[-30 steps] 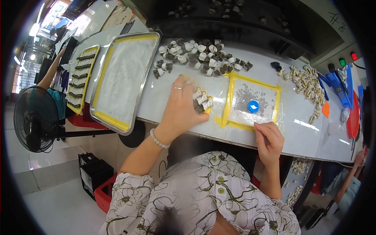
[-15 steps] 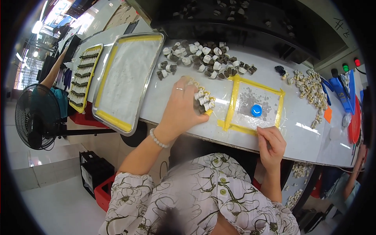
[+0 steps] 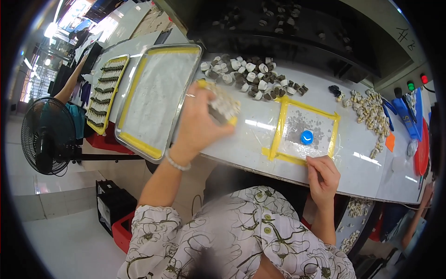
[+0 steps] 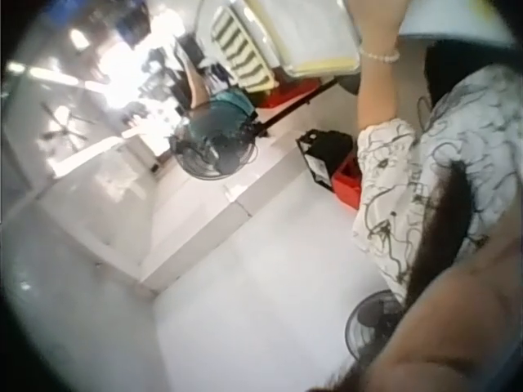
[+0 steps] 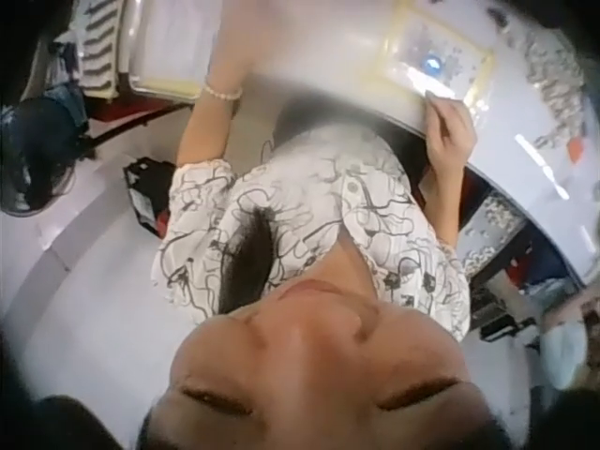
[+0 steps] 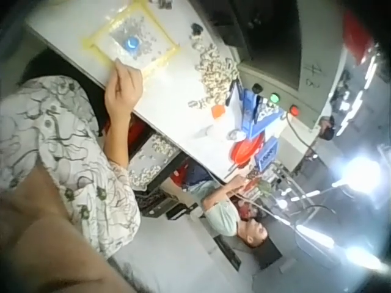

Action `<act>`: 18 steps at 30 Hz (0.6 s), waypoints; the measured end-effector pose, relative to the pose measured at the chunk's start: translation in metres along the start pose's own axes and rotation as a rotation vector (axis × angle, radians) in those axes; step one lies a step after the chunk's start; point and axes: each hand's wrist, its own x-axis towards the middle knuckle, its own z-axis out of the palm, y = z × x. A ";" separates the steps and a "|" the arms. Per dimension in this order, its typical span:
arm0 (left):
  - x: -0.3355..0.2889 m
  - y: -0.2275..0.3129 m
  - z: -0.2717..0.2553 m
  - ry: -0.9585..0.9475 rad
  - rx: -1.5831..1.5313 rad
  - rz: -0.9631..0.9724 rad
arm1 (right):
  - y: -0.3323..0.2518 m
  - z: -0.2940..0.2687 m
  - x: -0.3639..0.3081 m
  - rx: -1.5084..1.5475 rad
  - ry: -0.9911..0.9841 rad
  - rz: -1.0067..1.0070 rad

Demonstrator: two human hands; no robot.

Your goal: The person takes figurine parts from an oven onto a table, applies glue, and attaches components together by hand to assemble figurines. The person then arranges the assembled figurines onto trays.

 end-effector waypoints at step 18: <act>0.119 -0.144 0.006 -0.067 0.247 -0.405 | -0.002 0.003 0.002 -0.024 0.018 0.008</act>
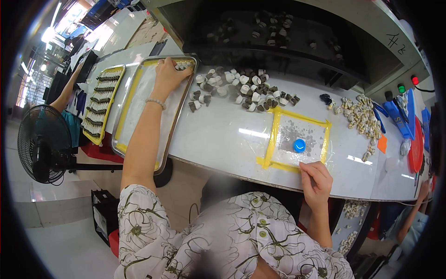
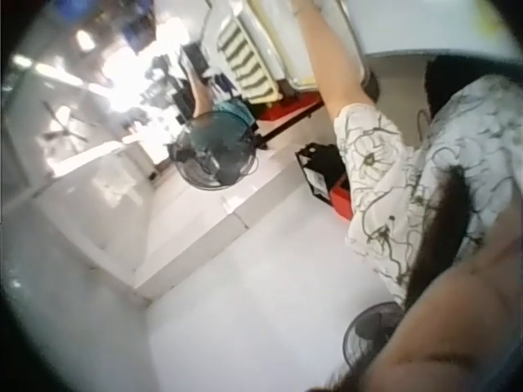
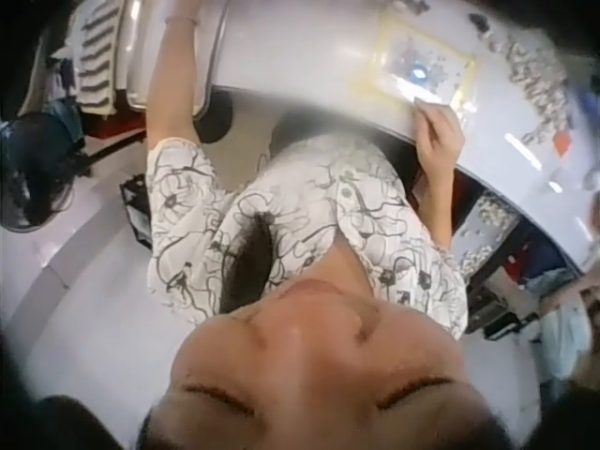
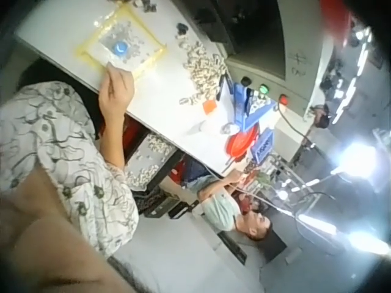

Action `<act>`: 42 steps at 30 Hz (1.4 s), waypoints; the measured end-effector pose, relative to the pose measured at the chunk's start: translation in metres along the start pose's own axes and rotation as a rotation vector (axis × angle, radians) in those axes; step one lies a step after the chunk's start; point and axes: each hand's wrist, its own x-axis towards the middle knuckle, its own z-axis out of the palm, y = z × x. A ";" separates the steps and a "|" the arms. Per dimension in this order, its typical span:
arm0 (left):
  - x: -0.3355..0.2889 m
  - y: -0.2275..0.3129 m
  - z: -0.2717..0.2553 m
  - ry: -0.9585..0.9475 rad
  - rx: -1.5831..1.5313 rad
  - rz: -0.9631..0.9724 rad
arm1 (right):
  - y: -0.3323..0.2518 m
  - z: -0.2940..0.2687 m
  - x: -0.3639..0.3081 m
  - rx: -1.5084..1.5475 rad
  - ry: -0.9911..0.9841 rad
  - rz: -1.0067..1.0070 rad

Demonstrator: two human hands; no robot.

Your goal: The person takes figurine parts from an oven onto a table, applies glue, and attaches components together by hand to assemble figurines. The person then arranges the assembled figurines onto trays.

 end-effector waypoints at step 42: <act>-0.214 0.096 -0.001 -0.056 -0.821 0.223 | 0.081 -0.099 0.083 -0.866 0.061 0.272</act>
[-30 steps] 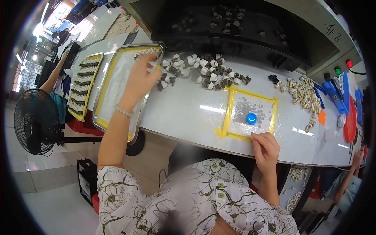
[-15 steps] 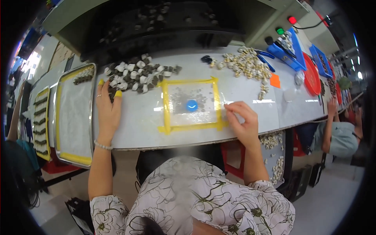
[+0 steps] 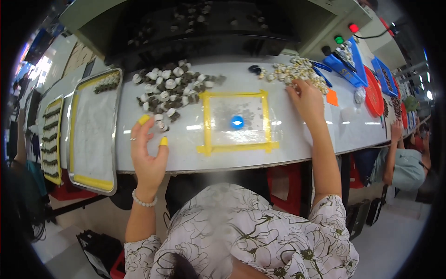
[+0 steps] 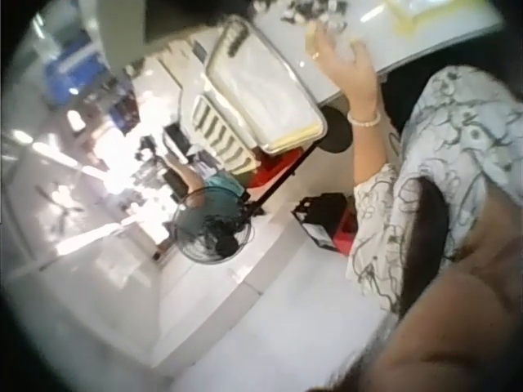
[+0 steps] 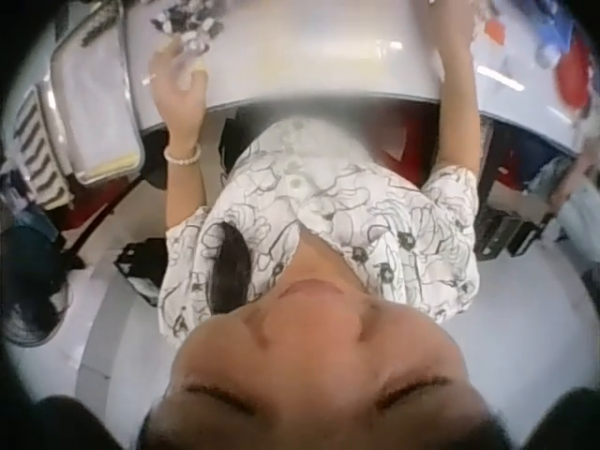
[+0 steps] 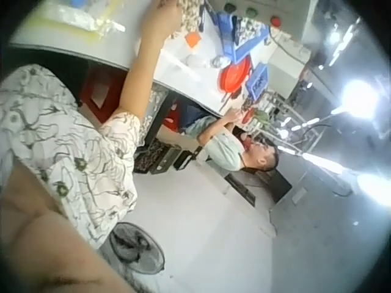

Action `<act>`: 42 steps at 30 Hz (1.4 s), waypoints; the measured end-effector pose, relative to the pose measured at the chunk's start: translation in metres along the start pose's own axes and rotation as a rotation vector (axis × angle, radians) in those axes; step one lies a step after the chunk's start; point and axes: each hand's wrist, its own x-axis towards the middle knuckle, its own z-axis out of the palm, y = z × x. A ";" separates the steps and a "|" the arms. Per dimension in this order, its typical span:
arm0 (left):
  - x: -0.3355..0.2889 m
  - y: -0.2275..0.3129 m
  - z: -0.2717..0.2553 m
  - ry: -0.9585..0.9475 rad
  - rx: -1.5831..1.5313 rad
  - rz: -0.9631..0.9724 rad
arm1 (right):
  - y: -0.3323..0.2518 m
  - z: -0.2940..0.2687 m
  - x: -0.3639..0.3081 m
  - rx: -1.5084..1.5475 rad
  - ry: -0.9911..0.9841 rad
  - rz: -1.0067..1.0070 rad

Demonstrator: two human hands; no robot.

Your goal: The person takes figurine parts from an oven onto a table, applies glue, and attaches components together by hand to assemble figurines. The person then arranges the assembled figurines onto trays.

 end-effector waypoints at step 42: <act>-0.009 0.013 0.027 -0.212 -0.755 -0.259 | -0.106 -0.010 -0.044 0.424 -0.257 -0.515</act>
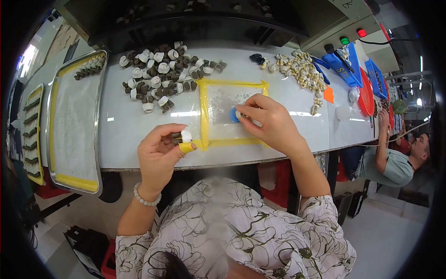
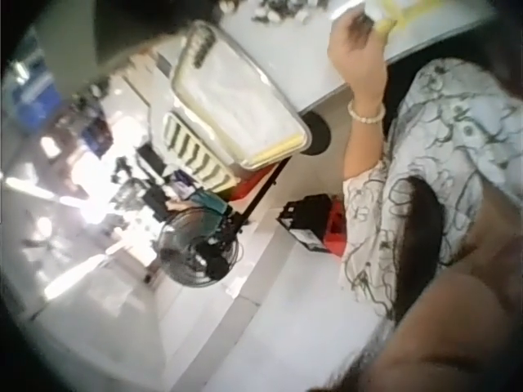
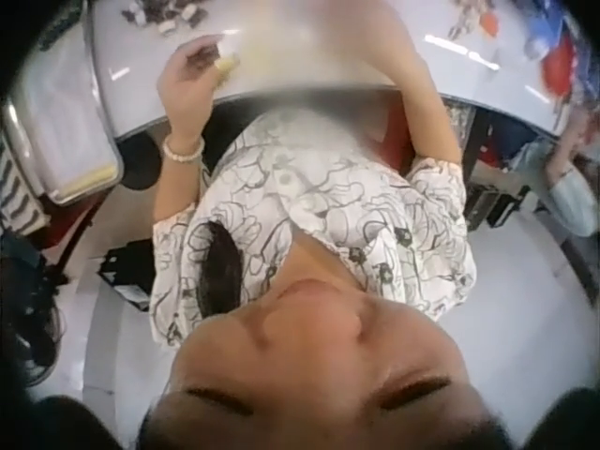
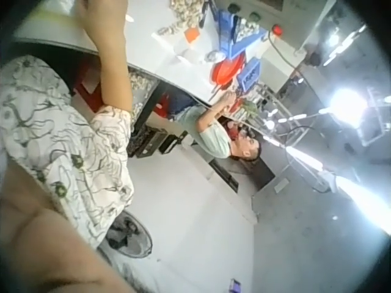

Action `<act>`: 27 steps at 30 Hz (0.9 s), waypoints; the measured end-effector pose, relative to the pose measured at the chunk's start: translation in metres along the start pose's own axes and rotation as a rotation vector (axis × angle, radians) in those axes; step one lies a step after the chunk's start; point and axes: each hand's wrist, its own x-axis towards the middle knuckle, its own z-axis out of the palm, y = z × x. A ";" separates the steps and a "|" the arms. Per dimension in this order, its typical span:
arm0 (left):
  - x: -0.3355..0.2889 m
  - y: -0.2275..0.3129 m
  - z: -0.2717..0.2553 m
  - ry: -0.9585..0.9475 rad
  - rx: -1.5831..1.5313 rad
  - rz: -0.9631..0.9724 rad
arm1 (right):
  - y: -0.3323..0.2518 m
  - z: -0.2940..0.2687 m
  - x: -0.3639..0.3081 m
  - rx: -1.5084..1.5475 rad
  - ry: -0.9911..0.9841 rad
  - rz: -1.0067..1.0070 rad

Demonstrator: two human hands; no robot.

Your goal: The person takes figurine parts from an oven onto a table, applies glue, and attaches components together by hand to assemble figurines. The person then arranges the assembled figurines onto trays.

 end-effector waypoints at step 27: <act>0.010 -0.032 0.030 -0.109 -0.471 -0.250 | -0.012 0.009 -0.016 0.611 0.094 0.140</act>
